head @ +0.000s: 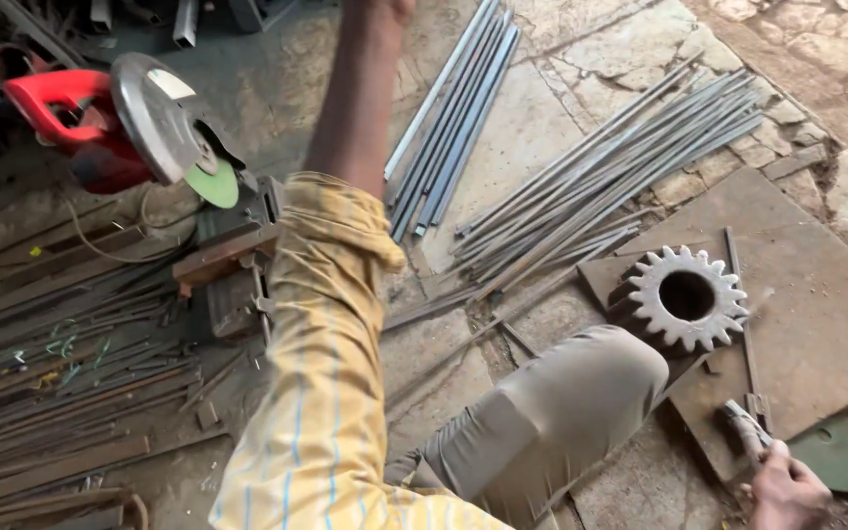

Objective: The person holds a metal rod against a large gear and hammers the end of the rod, repeating this action with several metal rods and occasionally picking up or putting down a wooden piece.

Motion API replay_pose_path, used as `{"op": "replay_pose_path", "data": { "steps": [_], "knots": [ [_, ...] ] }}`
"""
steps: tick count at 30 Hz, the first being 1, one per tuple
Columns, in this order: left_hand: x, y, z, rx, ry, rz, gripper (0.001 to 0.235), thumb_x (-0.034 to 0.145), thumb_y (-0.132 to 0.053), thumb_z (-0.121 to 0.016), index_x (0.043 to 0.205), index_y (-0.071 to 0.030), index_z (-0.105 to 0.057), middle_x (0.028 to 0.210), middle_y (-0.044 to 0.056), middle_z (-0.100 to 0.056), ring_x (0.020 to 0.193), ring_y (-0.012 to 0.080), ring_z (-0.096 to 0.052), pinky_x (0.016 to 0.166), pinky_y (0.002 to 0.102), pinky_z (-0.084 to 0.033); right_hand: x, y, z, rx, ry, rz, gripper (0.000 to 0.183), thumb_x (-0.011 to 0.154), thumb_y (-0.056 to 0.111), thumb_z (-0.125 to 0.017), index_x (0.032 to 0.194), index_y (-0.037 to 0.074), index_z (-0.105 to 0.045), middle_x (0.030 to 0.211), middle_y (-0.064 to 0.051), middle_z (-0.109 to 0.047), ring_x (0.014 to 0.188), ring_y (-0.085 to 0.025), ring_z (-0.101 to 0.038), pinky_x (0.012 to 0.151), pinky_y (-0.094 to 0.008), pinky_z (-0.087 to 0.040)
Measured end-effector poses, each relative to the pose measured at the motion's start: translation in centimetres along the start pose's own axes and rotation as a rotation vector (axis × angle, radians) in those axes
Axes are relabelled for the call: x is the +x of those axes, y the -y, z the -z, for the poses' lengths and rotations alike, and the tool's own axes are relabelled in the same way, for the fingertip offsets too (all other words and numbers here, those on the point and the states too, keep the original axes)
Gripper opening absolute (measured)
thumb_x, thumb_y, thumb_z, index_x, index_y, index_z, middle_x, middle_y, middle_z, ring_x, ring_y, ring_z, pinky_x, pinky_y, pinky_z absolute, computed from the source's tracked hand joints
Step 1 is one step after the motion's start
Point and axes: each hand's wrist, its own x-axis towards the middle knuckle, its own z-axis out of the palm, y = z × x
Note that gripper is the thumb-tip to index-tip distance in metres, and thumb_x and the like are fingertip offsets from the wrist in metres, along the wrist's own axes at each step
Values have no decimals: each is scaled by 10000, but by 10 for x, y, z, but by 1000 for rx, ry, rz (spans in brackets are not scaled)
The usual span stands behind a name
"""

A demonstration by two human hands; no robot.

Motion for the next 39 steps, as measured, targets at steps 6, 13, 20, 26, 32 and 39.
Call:
{"op": "replay_pose_path", "data": {
  "steps": [6,13,20,26,32,39],
  "knots": [
    [34,-30,23,151,95,-31,571,1036,-475,-524,1430,-67,-592,1283,95,-665,994,221,-587,893,364,-501,-3,1,4,-211,-30,-25,458,1100,447,-720,992,6,-785,742,-171,-699,599,-247,-661,601,-405,-510],
    [-80,181,84,821,474,81,631,1017,-512,-654,1413,-26,-585,1349,192,-649,1289,288,-619,1076,412,-467,7,-3,2,-221,-38,7,472,1089,447,-723,981,-10,-768,758,-166,-690,619,-269,-664,620,-409,-531],
    [-316,270,169,1331,561,445,588,841,-484,-722,1334,-175,-638,1380,147,-603,1280,346,-554,1049,488,-450,-12,29,7,-165,-25,-58,380,1051,415,-705,1029,45,-788,757,-118,-701,567,-233,-671,558,-352,-508],
    [-407,253,184,1674,656,402,533,756,-366,-811,1224,-175,-644,1300,115,-560,1266,350,-531,1034,501,-457,-21,42,10,-184,-25,-169,316,1045,383,-687,1073,81,-775,847,-112,-733,567,-192,-653,466,-337,-500],
    [-405,257,178,1670,567,536,380,845,-163,-703,1220,-140,-647,1302,105,-619,1189,315,-624,964,485,-511,-20,37,10,-213,-24,-150,319,1059,377,-679,1085,74,-773,840,-116,-730,564,-193,-654,468,-329,-505],
    [-399,260,189,1571,634,737,357,877,-241,-687,1224,-166,-647,1310,111,-630,1178,348,-622,963,481,-509,-11,17,7,-144,-27,-64,369,1052,378,-695,1012,22,-780,694,-85,-659,540,-177,-645,486,-332,-492]
  ]
}}
